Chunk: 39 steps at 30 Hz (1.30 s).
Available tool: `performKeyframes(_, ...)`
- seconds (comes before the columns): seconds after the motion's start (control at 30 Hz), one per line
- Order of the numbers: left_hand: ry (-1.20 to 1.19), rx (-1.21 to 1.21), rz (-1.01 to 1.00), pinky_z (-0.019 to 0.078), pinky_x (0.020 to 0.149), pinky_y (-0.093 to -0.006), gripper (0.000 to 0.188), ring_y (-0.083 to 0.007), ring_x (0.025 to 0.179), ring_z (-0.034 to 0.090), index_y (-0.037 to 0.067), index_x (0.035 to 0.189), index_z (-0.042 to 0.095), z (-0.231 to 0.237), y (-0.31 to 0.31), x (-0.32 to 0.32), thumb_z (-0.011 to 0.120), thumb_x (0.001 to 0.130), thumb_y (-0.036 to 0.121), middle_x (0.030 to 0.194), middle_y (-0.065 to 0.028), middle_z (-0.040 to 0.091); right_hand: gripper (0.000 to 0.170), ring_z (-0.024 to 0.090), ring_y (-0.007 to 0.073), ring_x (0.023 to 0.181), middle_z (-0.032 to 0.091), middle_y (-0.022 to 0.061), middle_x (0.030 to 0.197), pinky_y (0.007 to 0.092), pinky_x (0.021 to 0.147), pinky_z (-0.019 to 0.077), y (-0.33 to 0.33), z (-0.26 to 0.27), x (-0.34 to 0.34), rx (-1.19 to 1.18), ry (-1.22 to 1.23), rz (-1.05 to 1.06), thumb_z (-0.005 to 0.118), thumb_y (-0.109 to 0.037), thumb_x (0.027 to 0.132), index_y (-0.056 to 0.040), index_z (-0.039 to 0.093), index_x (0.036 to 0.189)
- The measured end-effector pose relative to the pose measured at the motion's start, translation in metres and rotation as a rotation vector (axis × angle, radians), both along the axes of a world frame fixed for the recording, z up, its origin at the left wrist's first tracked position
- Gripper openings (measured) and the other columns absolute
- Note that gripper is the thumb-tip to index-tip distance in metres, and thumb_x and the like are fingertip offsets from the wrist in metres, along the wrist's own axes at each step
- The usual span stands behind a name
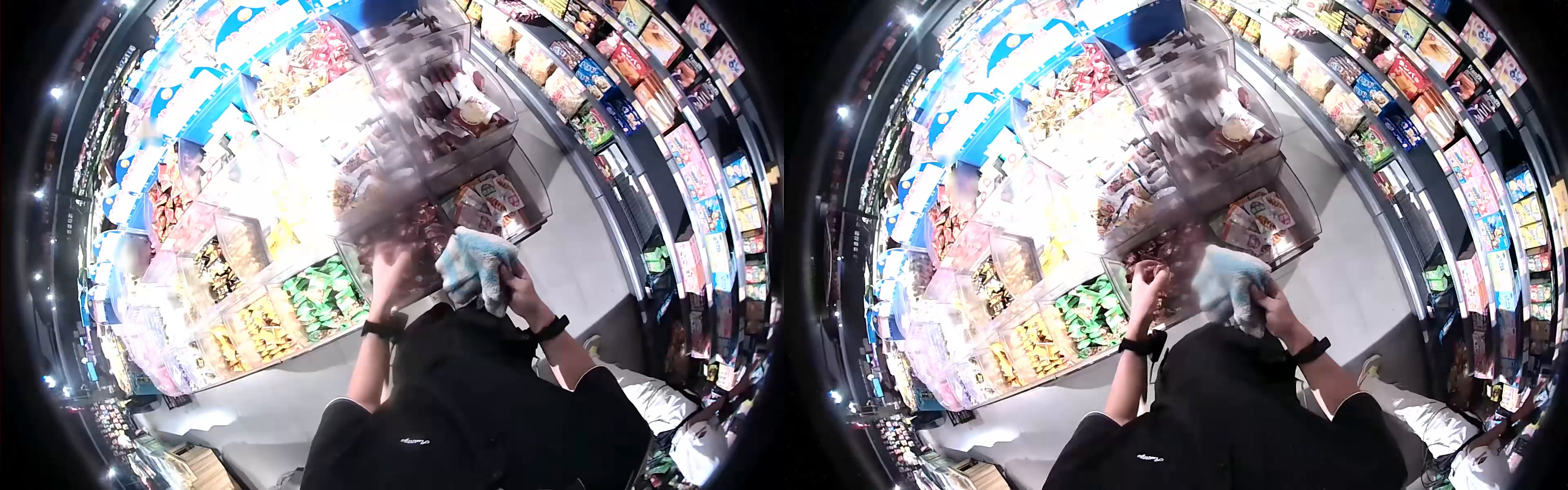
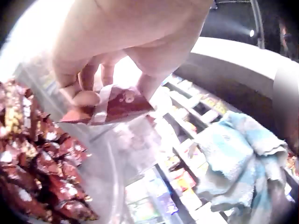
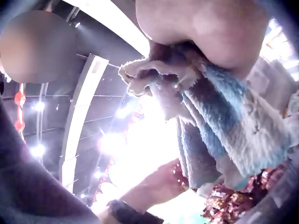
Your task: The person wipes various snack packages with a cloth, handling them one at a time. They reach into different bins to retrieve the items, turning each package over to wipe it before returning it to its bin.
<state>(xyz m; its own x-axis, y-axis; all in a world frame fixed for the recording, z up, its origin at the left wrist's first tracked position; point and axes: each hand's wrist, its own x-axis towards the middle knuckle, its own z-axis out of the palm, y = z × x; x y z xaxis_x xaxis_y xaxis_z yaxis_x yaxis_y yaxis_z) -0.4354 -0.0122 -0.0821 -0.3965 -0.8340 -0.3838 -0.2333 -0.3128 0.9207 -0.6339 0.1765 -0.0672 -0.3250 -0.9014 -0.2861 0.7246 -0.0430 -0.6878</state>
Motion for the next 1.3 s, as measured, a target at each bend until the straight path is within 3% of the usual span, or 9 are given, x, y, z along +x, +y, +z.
performKeyframes(0.2,-0.06,0.352,0.065,0.0488,0.053,-0.0272,0.027,-0.0124,0.067,0.058,0.001,0.099,0.056,-0.073,0.0,-0.014,0.068,0.081,0.017,0.084,-0.006,0.061,0.039,0.064,0.0244,0.069,0.062,0.0221,0.097,0.0321,0.051,0.0546,0.034,-0.01,-0.036,0.048,-0.089,-0.052,0.043,-0.024,0.098,-0.0001,0.04,0.128)
performKeyframes(0.43,0.14,0.356,0.156,0.0522,0.057,-0.0293,0.024,-0.0197,0.069,0.062,-0.001,0.104,0.056,-0.116,0.019,-0.008,0.058,0.087,0.015,0.088,-0.0114,0.062,0.038,0.062,0.0227,0.063,0.063,0.0208,0.09,0.032,0.046,0.0523,0.028,0.005,-0.045,0.087,0.023,-0.007,0.043,-0.027,0.098,-0.0002,0.042,0.124)
performKeyframes(0.57,0.235,0.467,0.273,0.0533,0.062,-0.0331,0.028,-0.0243,0.087,0.064,0.0,0.113,0.05,-0.053,0.026,0.027,0.055,0.089,0.013,0.099,-0.0152,0.063,0.036,0.064,0.0236,0.07,0.063,0.0165,0.096,0.0349,0.056,0.0545,0.014,-0.002,-0.04,0.124,-0.021,0.005,0.043,-0.026,0.098,-0.0027,0.044,0.125)
performKeyframes(0.6,0.169,0.306,0.124,0.0535,0.067,-0.0354,0.023,-0.0238,0.085,0.064,0.002,0.11,0.052,-0.052,0.025,0.043,0.054,0.089,0.013,0.099,-0.0152,0.063,0.036,0.064,0.024,0.071,0.063,0.0161,0.096,0.0354,0.058,0.0546,0.01,-0.005,-0.037,0.129,-0.024,-0.001,0.043,-0.027,0.098,-0.0026,0.044,0.125)
performKeyframes(0.7,0.302,0.3,0.383,0.0469,0.069,-0.0276,0.018,-0.0174,0.083,0.063,0.006,0.106,0.055,-0.067,0.037,0.105,0.054,0.089,0.014,0.097,-0.0087,0.066,0.038,0.065,0.025,0.076,0.063,0.0153,0.099,0.036,0.064,0.0549,-0.004,-0.003,-0.027,0.077,-0.021,0.072,0.044,-0.028,0.097,-0.0022,0.045,0.125)
performKeyframes(0.87,0.016,0.136,0.691,0.0464,0.067,-0.0268,0.024,-0.0135,0.086,0.061,0.007,0.108,0.055,-0.102,0.039,0.192,0.057,0.086,0.013,0.099,-0.0068,0.064,0.04,0.064,0.0284,0.089,0.059,0.0169,0.111,0.04,0.071,0.056,-0.026,-0.015,0.001,0.036,-0.013,0.057,0.042,-0.03,0.098,-0.0024,0.042,0.127)
performKeyframes(1.07,-0.629,-0.45,0.468,0.0444,0.085,-0.035,0.042,-0.0257,0.095,0.056,0.001,0.114,0.05,-0.115,-0.003,0.248,0.069,0.077,0.012,0.105,-0.0161,0.058,0.045,0.062,0.0276,0.084,0.059,0.0147,0.109,0.0418,0.073,0.0522,-0.054,-0.022,0.057,0.054,-0.102,0.011,0.035,-0.038,0.099,-0.0053,0.043,0.128)
performKeyframes(1.27,-0.681,-0.601,0.139,0.0401,0.091,-0.0446,0.06,-0.0399,0.105,0.05,0.001,0.115,0.051,-0.06,-0.047,0.241,0.079,0.064,0.015,0.111,-0.0223,0.055,0.038,0.056,0.0237,0.104,0.056,0.0086,0.117,0.0406,0.089,0.0459,-0.07,-0.025,0.122,-0.019,-0.154,-0.127,0.035,-0.032,0.1,-0.0079,0.045,0.128)
performKeyframes(1.3,-0.736,-0.863,0.126,0.0414,0.087,-0.045,0.07,-0.0393,0.1,0.052,0.003,0.117,0.05,-0.081,-0.059,0.249,0.084,0.057,0.015,0.103,-0.02,0.057,0.038,0.055,0.0237,0.104,0.056,0.0086,0.118,0.0407,0.09,0.0454,-0.069,-0.027,0.131,-0.044,-0.141,-0.119,0.035,-0.031,0.1,-0.0078,0.045,0.128)
